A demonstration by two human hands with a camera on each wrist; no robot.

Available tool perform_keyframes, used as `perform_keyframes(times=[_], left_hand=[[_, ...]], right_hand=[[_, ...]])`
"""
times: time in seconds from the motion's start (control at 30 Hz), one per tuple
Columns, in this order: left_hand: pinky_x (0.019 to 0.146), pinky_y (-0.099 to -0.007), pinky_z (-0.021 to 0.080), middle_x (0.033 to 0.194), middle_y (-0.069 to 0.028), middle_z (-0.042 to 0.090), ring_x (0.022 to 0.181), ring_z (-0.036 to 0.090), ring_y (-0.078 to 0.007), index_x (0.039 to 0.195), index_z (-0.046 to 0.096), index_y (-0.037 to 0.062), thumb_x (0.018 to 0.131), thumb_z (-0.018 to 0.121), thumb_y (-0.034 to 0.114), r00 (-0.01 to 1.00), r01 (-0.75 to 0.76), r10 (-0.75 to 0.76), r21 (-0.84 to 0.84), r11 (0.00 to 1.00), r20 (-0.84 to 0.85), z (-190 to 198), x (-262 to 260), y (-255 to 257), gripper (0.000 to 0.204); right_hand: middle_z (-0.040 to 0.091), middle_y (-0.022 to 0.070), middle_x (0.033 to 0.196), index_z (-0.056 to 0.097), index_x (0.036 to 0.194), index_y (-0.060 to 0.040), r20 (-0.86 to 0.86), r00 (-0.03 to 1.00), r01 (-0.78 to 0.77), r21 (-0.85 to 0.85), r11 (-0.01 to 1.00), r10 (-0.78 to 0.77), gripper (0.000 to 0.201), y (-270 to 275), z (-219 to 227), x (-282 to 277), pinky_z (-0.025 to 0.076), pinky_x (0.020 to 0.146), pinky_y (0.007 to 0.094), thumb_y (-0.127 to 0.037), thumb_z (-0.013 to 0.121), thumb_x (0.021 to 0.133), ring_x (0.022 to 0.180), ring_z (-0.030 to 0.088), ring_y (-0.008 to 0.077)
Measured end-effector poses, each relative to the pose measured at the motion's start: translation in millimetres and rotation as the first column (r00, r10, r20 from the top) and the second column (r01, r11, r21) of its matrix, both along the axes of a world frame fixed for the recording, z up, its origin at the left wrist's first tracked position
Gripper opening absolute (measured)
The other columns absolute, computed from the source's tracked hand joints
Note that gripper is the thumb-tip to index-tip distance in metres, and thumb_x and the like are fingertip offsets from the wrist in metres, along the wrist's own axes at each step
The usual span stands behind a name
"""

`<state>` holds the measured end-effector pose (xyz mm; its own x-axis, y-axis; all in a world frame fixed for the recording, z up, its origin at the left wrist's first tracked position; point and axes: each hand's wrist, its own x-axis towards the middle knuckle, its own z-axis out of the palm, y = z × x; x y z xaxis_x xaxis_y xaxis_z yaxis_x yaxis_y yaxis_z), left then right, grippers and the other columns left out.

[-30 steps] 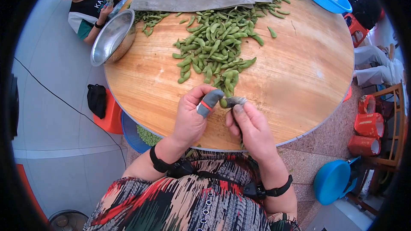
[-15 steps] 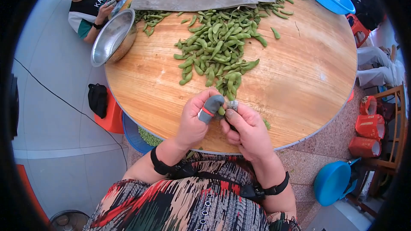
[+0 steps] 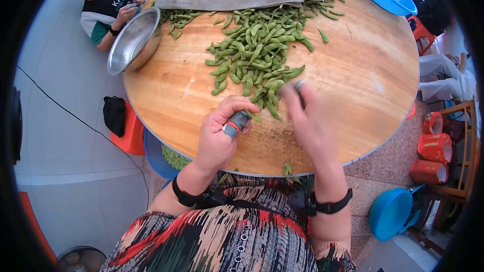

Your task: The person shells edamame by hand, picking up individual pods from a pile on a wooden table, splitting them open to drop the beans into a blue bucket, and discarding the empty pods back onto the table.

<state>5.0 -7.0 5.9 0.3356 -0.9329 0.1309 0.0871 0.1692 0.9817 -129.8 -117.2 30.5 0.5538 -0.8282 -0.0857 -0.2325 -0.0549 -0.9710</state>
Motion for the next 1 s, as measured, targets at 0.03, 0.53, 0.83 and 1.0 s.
perform_keyframes(times=[0.03, 0.53, 0.83, 1.0], left_hand=[[0.063, -0.0192, 0.039, 0.085, 0.0003, 0.053, 0.074, 0.046, -0.005, 0.099, 0.061, 0.0046, 0.076, 0.041, -0.01, 1.0, 0.0, 0.0, -0.002, 1.0, 0.003, 1, 2, 3, 0.034], [0.076, -0.0191, 0.044, 0.097, -0.0044, 0.065, 0.084, 0.056, -0.0044, 0.119, 0.054, 0.0018, 0.088, 0.052, 0.008, 0.806, 0.583, -0.592, 0.168, 0.795, 0.006, 8, -11, 21, 0.031], [0.056, -0.0137, 0.041, 0.078, 0.0, 0.064, 0.062, 0.054, -0.0007, 0.117, 0.056, 0.0041, 0.085, 0.06, 0.011, 0.832, 0.543, -0.463, 0.283, 0.79, -0.305, 18, 1, 23, 0.033], [0.05, -0.0137, 0.035, 0.077, 0.0037, 0.059, 0.061, 0.046, 0.0018, 0.113, 0.057, 0.0057, 0.084, 0.063, 0.013, 0.848, 0.263, -0.147, 0.165, 0.951, -0.51, 7, -3, 7, 0.031]], right_hand=[[0.058, 0.011, 0.063, 0.058, 0.079, 0.001, -0.073, 0.979, 0.153, -0.337, 0.929, -0.188, 0.022, -7, 2, 5, 0.043, 0.052, 0.0306, -0.02, 0.056, 0.086, 0.056, 0.056, 0.0205], [0.06, 0.0182, 0.067, 0.057, 0.086, -0.0013, -0.207, 0.976, -0.061, -0.569, 0.82, -0.071, 0.016, 10, 3, 8, 0.046, 0.056, 0.0416, -0.015, 0.062, 0.078, 0.065, 0.06, 0.0347], [0.059, 0.019, 0.067, 0.059, 0.085, -0.0021, -0.224, 0.97, -0.053, -0.575, 0.816, -0.095, 0.011, 9, -18, 5, 0.046, 0.057, 0.0385, -0.012, 0.06, 0.079, 0.064, 0.06, 0.0321], [0.06, 0.0096, 0.069, 0.058, 0.086, 0.0009, -0.024, 0.993, 0.109, -0.188, 0.976, -0.115, 0.017, 19, -7, -14, 0.044, 0.056, 0.0277, -0.015, 0.061, 0.082, 0.06, 0.057, 0.0163]])
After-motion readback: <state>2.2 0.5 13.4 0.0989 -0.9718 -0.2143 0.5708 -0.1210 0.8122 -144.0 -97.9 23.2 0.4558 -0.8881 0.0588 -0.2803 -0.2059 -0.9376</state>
